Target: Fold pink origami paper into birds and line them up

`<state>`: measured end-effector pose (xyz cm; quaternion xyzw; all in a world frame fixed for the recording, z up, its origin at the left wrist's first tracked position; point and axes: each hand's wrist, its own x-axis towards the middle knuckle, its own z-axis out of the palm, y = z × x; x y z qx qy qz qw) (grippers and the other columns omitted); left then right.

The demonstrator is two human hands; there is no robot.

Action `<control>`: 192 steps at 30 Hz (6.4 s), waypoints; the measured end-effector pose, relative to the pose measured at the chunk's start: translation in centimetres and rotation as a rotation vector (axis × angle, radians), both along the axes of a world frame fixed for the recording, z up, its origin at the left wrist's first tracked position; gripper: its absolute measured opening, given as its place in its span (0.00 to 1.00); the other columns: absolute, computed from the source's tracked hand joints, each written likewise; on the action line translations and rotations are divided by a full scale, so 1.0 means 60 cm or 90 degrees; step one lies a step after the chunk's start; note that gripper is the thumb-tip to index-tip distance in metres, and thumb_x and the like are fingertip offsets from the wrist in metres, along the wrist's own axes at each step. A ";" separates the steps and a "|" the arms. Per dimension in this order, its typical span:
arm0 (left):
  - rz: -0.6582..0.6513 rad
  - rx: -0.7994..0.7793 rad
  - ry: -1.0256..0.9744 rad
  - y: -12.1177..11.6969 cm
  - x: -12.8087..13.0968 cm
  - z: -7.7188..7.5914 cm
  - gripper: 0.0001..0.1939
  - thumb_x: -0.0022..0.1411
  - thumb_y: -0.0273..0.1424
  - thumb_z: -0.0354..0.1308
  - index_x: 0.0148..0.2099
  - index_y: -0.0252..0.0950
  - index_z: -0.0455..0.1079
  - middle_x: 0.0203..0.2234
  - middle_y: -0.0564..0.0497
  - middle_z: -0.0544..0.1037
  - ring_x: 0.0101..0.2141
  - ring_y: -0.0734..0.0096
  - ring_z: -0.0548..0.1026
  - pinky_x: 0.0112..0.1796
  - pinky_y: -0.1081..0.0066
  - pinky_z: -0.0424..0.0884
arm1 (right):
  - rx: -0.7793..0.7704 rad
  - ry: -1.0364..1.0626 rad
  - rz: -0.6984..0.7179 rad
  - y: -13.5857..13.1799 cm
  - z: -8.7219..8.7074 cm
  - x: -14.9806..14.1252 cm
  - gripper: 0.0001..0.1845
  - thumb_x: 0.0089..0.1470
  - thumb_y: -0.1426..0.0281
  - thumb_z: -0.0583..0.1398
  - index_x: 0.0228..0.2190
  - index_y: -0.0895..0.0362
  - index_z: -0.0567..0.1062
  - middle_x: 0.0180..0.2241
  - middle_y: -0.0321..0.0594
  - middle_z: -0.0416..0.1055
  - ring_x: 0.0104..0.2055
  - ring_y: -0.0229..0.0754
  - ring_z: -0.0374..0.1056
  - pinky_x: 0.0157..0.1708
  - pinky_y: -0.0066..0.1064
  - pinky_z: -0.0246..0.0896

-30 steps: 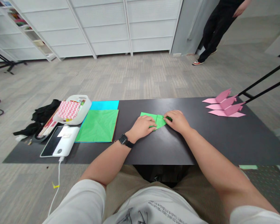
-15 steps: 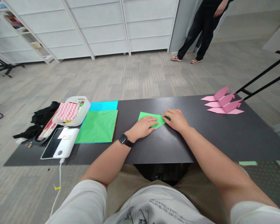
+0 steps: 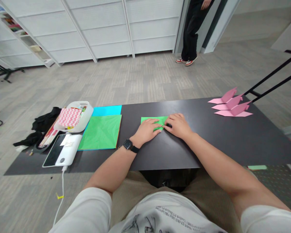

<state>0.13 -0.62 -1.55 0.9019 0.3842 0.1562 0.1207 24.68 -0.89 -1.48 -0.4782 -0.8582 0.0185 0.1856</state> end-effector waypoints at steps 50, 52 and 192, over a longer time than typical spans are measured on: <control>0.020 -0.032 -0.023 0.000 0.002 -0.006 0.20 0.73 0.40 0.64 0.62 0.39 0.76 0.66 0.44 0.76 0.65 0.56 0.72 0.70 0.54 0.63 | 0.002 0.045 -0.262 0.041 -0.027 0.049 0.16 0.68 0.58 0.63 0.31 0.52 0.79 0.36 0.46 0.79 0.42 0.53 0.69 0.49 0.49 0.51; 0.020 -0.032 -0.025 0.000 0.002 -0.007 0.20 0.73 0.40 0.63 0.62 0.39 0.76 0.66 0.44 0.75 0.65 0.55 0.72 0.70 0.53 0.63 | -0.002 0.043 -0.289 0.045 -0.029 0.055 0.16 0.68 0.57 0.63 0.31 0.52 0.80 0.37 0.47 0.79 0.43 0.55 0.69 0.49 0.49 0.51; -0.049 -0.027 -0.132 0.016 -0.020 0.003 0.04 0.71 0.31 0.65 0.43 0.42 0.83 0.46 0.49 0.83 0.49 0.61 0.80 0.57 0.57 0.74 | -0.055 0.125 0.120 0.027 -0.018 0.053 0.10 0.68 0.68 0.60 0.43 0.48 0.82 0.42 0.41 0.83 0.47 0.50 0.76 0.52 0.44 0.61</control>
